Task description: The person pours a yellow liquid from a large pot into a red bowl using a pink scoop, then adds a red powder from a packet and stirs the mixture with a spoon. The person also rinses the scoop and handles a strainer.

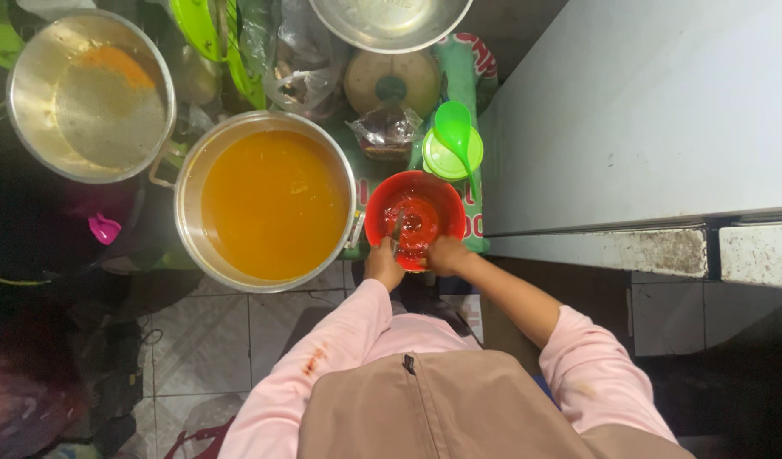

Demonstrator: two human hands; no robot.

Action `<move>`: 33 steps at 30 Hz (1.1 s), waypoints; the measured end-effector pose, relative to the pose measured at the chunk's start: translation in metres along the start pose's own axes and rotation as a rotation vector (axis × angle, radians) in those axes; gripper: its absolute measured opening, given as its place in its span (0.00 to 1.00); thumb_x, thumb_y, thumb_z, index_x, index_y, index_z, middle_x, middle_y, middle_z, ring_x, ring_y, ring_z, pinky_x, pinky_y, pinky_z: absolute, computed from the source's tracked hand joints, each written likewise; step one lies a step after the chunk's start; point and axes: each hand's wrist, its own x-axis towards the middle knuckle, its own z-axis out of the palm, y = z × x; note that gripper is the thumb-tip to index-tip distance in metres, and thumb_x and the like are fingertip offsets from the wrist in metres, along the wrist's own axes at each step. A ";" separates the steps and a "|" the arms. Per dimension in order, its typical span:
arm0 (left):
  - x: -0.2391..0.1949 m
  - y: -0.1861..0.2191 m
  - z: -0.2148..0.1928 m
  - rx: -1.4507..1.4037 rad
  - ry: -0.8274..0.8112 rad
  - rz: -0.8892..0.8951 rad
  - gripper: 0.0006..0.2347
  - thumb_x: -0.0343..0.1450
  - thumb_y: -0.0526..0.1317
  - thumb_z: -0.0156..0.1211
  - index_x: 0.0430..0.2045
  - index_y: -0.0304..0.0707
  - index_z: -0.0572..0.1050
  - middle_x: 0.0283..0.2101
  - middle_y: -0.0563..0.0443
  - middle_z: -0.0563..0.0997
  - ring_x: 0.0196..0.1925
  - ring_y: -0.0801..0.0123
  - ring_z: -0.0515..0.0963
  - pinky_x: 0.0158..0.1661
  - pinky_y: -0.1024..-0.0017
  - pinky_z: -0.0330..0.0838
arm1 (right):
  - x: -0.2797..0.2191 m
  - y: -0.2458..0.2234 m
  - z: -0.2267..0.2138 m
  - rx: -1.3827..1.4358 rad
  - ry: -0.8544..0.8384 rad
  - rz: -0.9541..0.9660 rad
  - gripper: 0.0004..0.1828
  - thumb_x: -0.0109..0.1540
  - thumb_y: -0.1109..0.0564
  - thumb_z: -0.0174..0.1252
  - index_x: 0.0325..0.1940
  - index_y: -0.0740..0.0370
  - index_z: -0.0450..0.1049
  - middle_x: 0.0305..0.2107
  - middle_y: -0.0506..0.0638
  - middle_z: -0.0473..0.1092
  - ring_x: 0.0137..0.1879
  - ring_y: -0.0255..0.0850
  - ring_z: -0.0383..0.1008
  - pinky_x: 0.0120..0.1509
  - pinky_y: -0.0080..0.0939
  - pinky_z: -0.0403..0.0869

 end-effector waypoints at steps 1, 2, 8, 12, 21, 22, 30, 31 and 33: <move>0.004 -0.001 0.005 0.021 -0.010 -0.001 0.19 0.64 0.31 0.62 0.50 0.37 0.70 0.48 0.29 0.77 0.52 0.35 0.77 0.51 0.49 0.71 | 0.002 0.013 -0.002 -0.222 -0.042 -0.004 0.21 0.68 0.41 0.49 0.56 0.51 0.79 0.52 0.53 0.76 0.58 0.49 0.75 0.62 0.50 0.73; 0.009 -0.002 0.010 0.042 -0.020 -0.002 0.19 0.64 0.30 0.60 0.50 0.37 0.71 0.47 0.29 0.77 0.51 0.35 0.77 0.51 0.49 0.72 | 0.005 0.021 -0.002 -0.181 0.153 0.048 0.19 0.69 0.43 0.49 0.52 0.54 0.79 0.50 0.53 0.76 0.56 0.50 0.75 0.58 0.50 0.74; 0.027 -0.013 0.034 0.023 -0.031 -0.014 0.16 0.62 0.29 0.61 0.44 0.34 0.74 0.41 0.30 0.79 0.47 0.37 0.79 0.47 0.51 0.74 | 0.053 0.022 -0.002 0.066 0.734 0.218 0.14 0.63 0.51 0.53 0.39 0.64 0.77 0.35 0.59 0.76 0.42 0.52 0.76 0.46 0.50 0.75; 0.044 -0.020 0.035 -0.549 -0.219 -0.351 0.13 0.64 0.29 0.59 0.42 0.33 0.74 0.37 0.38 0.80 0.39 0.52 0.83 0.40 0.54 0.80 | 0.063 0.017 -0.013 1.036 0.167 0.257 0.10 0.65 0.56 0.53 0.37 0.66 0.76 0.29 0.58 0.74 0.32 0.48 0.72 0.36 0.49 0.71; 0.077 -0.006 0.027 -1.627 -0.650 -0.720 0.07 0.74 0.39 0.51 0.38 0.39 0.76 0.36 0.49 0.83 0.34 0.63 0.84 0.35 0.61 0.82 | -0.022 -0.017 -0.091 0.969 0.347 -0.133 0.12 0.61 0.57 0.54 0.43 0.62 0.81 0.38 0.60 0.79 0.43 0.53 0.80 0.50 0.52 0.76; 0.080 -0.002 0.027 -1.643 -0.658 -0.710 0.06 0.75 0.38 0.51 0.38 0.39 0.75 0.36 0.48 0.83 0.35 0.63 0.84 0.37 0.62 0.83 | -0.035 -0.024 -0.101 0.661 0.482 -0.199 0.13 0.61 0.58 0.55 0.44 0.61 0.82 0.39 0.62 0.78 0.44 0.55 0.79 0.51 0.53 0.74; 0.088 0.006 0.013 -1.634 -0.559 -0.811 0.11 0.79 0.42 0.46 0.44 0.30 0.66 0.33 0.35 0.77 0.29 0.52 0.80 0.28 0.64 0.77 | -0.018 0.013 -0.101 0.446 0.449 0.216 0.12 0.55 0.60 0.61 0.41 0.61 0.82 0.39 0.63 0.78 0.47 0.57 0.79 0.52 0.53 0.76; 0.087 0.006 0.008 -1.601 -0.515 -0.817 0.11 0.79 0.42 0.46 0.43 0.29 0.64 0.32 0.35 0.75 0.29 0.49 0.80 0.29 0.62 0.78 | 0.002 0.017 -0.094 0.381 0.328 0.273 0.13 0.55 0.60 0.61 0.42 0.60 0.82 0.41 0.62 0.78 0.48 0.56 0.79 0.53 0.52 0.77; 0.085 0.005 -0.001 -1.519 -0.438 -0.858 0.11 0.79 0.42 0.46 0.42 0.29 0.63 0.31 0.36 0.73 0.29 0.47 0.79 0.29 0.62 0.78 | 0.032 0.020 -0.069 0.337 0.304 0.357 0.11 0.58 0.56 0.59 0.42 0.60 0.82 0.41 0.61 0.78 0.47 0.55 0.80 0.51 0.51 0.78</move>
